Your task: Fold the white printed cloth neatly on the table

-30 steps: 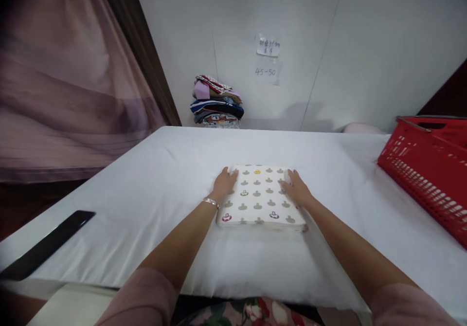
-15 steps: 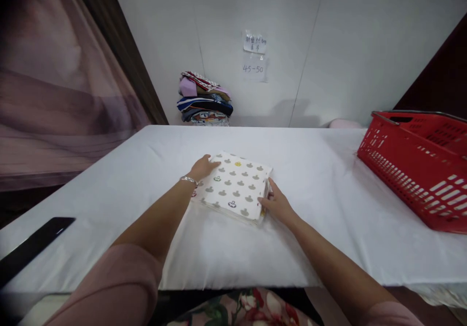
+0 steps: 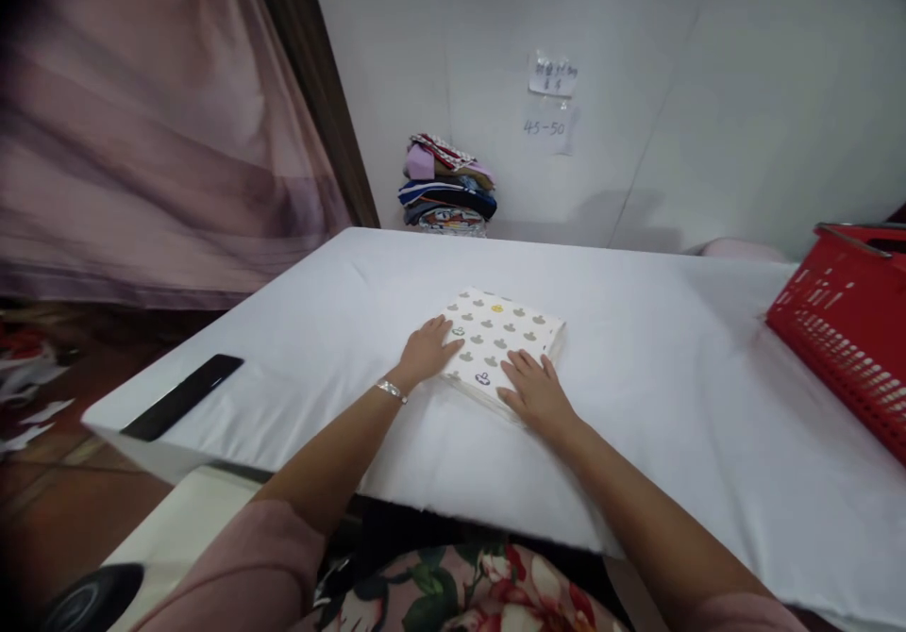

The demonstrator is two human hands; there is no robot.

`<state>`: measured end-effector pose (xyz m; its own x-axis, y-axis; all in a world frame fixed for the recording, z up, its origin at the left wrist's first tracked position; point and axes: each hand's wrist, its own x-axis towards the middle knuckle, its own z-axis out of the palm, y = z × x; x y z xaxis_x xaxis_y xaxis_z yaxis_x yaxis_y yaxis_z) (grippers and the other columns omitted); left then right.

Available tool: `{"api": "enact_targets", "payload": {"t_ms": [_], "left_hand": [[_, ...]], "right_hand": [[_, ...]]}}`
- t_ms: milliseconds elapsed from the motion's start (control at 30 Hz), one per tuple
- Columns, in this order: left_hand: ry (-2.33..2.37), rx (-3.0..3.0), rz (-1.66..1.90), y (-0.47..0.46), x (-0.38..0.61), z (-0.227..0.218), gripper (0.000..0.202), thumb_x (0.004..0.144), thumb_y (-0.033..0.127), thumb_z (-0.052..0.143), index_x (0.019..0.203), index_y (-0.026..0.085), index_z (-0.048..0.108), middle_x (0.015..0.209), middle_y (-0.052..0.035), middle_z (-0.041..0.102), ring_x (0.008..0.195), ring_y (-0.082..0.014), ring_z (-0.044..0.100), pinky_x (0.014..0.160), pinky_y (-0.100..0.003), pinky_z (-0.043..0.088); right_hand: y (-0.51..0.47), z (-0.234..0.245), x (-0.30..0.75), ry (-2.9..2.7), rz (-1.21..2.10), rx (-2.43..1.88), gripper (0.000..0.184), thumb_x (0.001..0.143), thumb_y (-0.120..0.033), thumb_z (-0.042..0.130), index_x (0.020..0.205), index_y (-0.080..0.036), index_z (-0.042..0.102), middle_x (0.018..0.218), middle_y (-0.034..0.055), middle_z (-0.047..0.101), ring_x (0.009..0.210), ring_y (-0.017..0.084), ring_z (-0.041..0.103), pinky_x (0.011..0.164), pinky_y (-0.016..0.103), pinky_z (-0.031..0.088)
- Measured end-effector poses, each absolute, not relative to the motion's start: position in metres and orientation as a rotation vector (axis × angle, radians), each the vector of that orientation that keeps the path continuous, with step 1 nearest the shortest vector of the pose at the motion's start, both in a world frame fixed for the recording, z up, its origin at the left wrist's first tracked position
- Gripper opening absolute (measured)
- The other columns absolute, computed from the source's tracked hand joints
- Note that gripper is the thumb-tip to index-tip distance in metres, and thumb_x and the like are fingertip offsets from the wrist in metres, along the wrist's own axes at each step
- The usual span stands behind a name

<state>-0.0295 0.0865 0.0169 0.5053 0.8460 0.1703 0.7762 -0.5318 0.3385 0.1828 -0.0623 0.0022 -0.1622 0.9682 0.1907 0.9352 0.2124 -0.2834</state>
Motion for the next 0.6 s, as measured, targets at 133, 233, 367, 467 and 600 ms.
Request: {"api": "enact_targets", "payload": {"t_ms": [133, 233, 367, 467, 600], "left_hand": [[1.305, 2.455, 0.734, 0.086, -0.035, 0.01, 0.036, 0.091, 0.044, 0.046, 0.116, 0.022, 0.059, 0.137, -0.0091, 0.051, 0.129, -0.0242, 0.043, 0.106, -0.043, 0.035], [1.352, 2.231, 1.061, 0.079, -0.043, 0.003, 0.032, 0.093, 0.037, 0.043, 0.11, 0.02, 0.063, 0.129, -0.0086, 0.058, 0.125, -0.0213, 0.048, 0.107, -0.041, 0.036], [1.477, 1.912, 1.325, 0.059, -0.054, -0.007, 0.027, 0.092, 0.033, 0.045, 0.101, 0.02, 0.066, 0.123, -0.0091, 0.061, 0.119, -0.0222, 0.051, 0.1, -0.041, 0.043], [1.484, 1.889, 1.432, 0.042, -0.059, -0.012, 0.02, 0.089, 0.027, 0.049, 0.098, 0.021, 0.066, 0.115, -0.0075, 0.062, 0.112, -0.0217, 0.054, 0.098, -0.042, 0.044], [1.455, 2.036, 1.442, 0.027, -0.061, -0.015, 0.022, 0.082, 0.013, 0.052, 0.097, 0.022, 0.065, 0.104, -0.0059, 0.062, 0.103, -0.0213, 0.055, 0.094, -0.041, 0.046]], "right_hand": [[-0.065, -0.002, 0.185, -2.131, 0.101, -1.775, 0.048, 0.095, -0.046, 0.036, 0.135, -0.023, 0.049, 0.146, 0.0094, 0.041, 0.138, 0.027, 0.03, 0.11, 0.057, 0.02], [-0.069, -0.003, 0.186, -2.071, 0.046, -1.714, 0.042, 0.095, -0.042, 0.037, 0.129, -0.024, 0.054, 0.14, 0.0091, 0.049, 0.134, 0.028, 0.036, 0.108, 0.058, 0.023], [-0.076, -0.001, 0.178, -2.022, -0.106, -1.535, 0.034, 0.095, -0.037, 0.041, 0.118, -0.024, 0.062, 0.125, 0.0076, 0.062, 0.128, 0.026, 0.045, 0.108, 0.054, 0.025], [-0.077, 0.002, 0.166, -2.021, -0.191, -1.439, 0.028, 0.093, -0.035, 0.046, 0.112, -0.024, 0.064, 0.115, 0.0064, 0.067, 0.116, 0.025, 0.054, 0.103, 0.049, 0.032], [-0.076, -0.002, 0.154, -2.026, -0.237, -1.429, 0.026, 0.092, -0.032, 0.048, 0.111, -0.024, 0.064, 0.108, 0.0061, 0.069, 0.1, 0.023, 0.059, 0.09, 0.041, 0.041]]}}
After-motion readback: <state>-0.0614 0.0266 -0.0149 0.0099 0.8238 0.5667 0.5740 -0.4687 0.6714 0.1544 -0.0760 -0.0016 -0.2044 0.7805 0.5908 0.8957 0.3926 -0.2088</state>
